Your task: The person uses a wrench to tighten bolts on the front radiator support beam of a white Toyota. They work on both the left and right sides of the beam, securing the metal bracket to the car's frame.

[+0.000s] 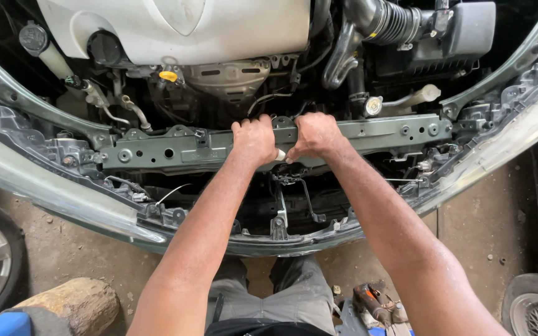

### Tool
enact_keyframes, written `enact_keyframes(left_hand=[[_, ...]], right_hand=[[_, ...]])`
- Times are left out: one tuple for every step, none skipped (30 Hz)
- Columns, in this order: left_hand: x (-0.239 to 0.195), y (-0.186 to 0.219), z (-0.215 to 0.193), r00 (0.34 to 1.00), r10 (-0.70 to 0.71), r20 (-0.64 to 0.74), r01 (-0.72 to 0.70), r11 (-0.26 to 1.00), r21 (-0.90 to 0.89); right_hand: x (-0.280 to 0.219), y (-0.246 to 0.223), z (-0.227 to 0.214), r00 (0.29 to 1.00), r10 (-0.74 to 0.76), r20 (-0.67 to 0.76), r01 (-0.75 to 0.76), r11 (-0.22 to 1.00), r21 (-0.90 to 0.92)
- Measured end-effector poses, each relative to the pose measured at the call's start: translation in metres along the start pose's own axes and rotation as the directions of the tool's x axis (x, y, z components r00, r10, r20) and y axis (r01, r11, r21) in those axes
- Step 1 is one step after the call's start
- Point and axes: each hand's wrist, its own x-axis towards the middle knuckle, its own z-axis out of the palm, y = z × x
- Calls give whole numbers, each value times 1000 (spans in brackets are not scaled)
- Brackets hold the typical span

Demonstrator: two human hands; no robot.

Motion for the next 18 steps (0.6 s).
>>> enact_keyframes(left_hand=[[-1, 1, 1, 1000, 2, -1, -2, 1000, -1], [-1, 1, 2, 1000, 3, -19, -2, 1000, 13], [-2, -1, 3, 999, -1, -34, 2, 1000, 26], [-4, 0, 0, 999, -5, -33, 6, 1000, 26], [-6, 1, -2, 1000, -5, 7, 4, 1000, 21], [-8, 2, -5, 999, -4, 47, 3, 1000, 17], [-7, 2, -6, 999, -3, 47, 2, 1000, 17], [-6, 1, -7, 999, -1, 35, 1, 1000, 16], [-6, 2, -6, 1000, 2, 28, -3, 1000, 13], [-5, 1, -6, 999, 5, 33, -5, 1000, 12], [-2, 0, -8, 999, 4, 44, -4, 1000, 9], [0, 0, -9, 998, 2, 55, -3, 1000, 7], [-1, -1, -7, 998, 3, 70, -4, 1000, 6], [-3, 0, -6, 998, 8, 69, -8, 1000, 1], [-1, -1, -9, 998, 18, 55, -18, 1000, 2], [-1, -1, -9, 998, 24, 55, -24, 1000, 9], [-2, -1, -8, 998, 19, 65, -20, 1000, 22], [-4, -1, -8, 997, 14, 75, -16, 999, 35]], right_hand=[[-2, 0, 1, 1000, 1, -1, -1, 1000, -1], [-3, -1, 1, 1000, 3, -25, -2, 1000, 7], [-4, -3, 2, 999, -1, -47, 2, 1000, 16], [-3, -3, 3, 999, -4, -46, 5, 1000, 16], [-2, -2, 4, 997, -14, -76, 14, 1000, -3], [-2, -1, 6, 994, -24, -107, 22, 1000, -21], [0, -1, 5, 994, -23, -107, 21, 1000, -21], [1, 0, 5, 994, -23, -111, 21, 1000, -17], [1, 1, 6, 994, -19, -111, 18, 1000, -12], [2, 1, 6, 994, -16, -108, 15, 1000, -10], [4, 2, 6, 997, -5, -80, 6, 1000, 5], [6, 3, 5, 999, 5, -52, -4, 1000, 19], [7, 4, 6, 999, 8, -40, -7, 1000, 27], [6, 6, 6, 1000, -4, -31, 5, 1000, 16], [9, 8, 3, 999, -14, -39, 14, 1000, 3], [8, 8, 3, 999, -8, -43, 8, 1000, 9], [5, 8, 3, 993, -29, -112, 33, 999, 33], [3, 8, 4, 982, -49, -181, 59, 997, 54]])
